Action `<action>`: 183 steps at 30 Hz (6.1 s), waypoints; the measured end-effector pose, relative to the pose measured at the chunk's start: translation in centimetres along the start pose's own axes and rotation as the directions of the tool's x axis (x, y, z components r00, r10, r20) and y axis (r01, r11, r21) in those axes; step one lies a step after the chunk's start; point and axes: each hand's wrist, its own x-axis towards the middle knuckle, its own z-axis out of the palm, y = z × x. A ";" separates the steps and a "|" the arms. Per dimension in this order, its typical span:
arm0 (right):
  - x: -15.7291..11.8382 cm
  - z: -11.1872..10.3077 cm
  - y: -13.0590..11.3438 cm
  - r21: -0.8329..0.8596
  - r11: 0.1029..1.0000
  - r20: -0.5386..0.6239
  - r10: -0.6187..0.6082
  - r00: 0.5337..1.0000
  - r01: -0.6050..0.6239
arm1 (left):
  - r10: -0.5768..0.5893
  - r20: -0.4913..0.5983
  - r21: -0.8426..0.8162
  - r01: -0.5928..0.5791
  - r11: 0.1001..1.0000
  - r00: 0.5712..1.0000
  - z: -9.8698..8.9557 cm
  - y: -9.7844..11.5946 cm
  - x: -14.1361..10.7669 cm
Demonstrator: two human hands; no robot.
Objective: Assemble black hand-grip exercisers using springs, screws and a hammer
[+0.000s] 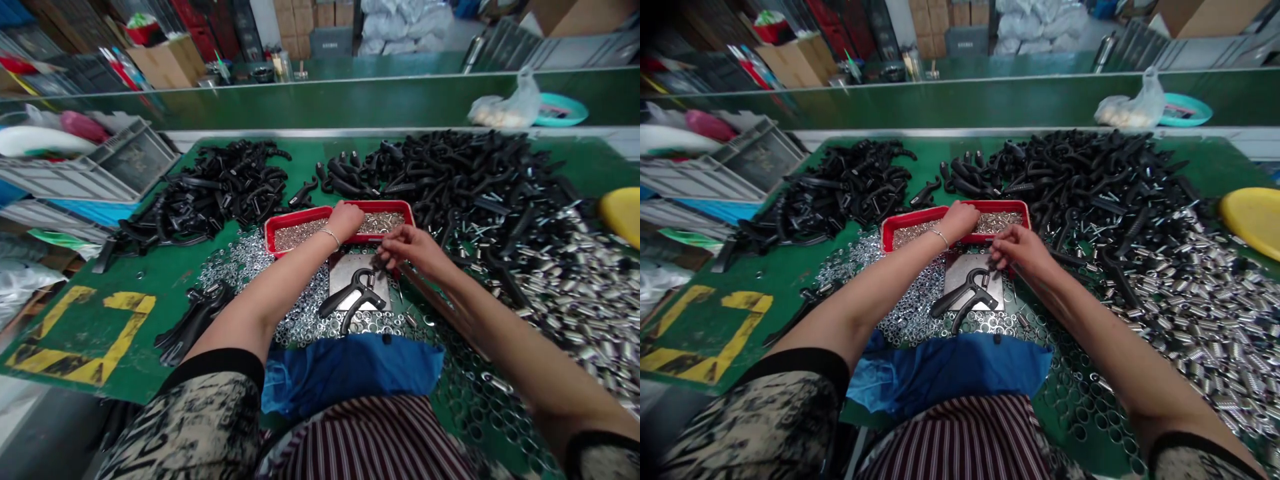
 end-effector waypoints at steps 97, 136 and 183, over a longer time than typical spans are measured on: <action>-15.1 -4.9 0.4 -0.664 0.732 0.020 -0.183 0.983 0.150 | 0.101 -0.187 -0.324 -0.158 0.933 0.977 1.8 8.4 -14.1; -4.5 1.0 2.4 -0.926 0.333 -0.162 0.081 0.984 -0.180 | -0.264 -0.081 -0.616 0.160 0.771 0.961 3.6 5.4 -18.3; -3.1 9.1 -0.3 -0.745 0.655 0.068 -0.114 0.991 0.126 | -0.324 -0.039 -0.658 0.220 0.720 0.945 4.3 5.6 -18.6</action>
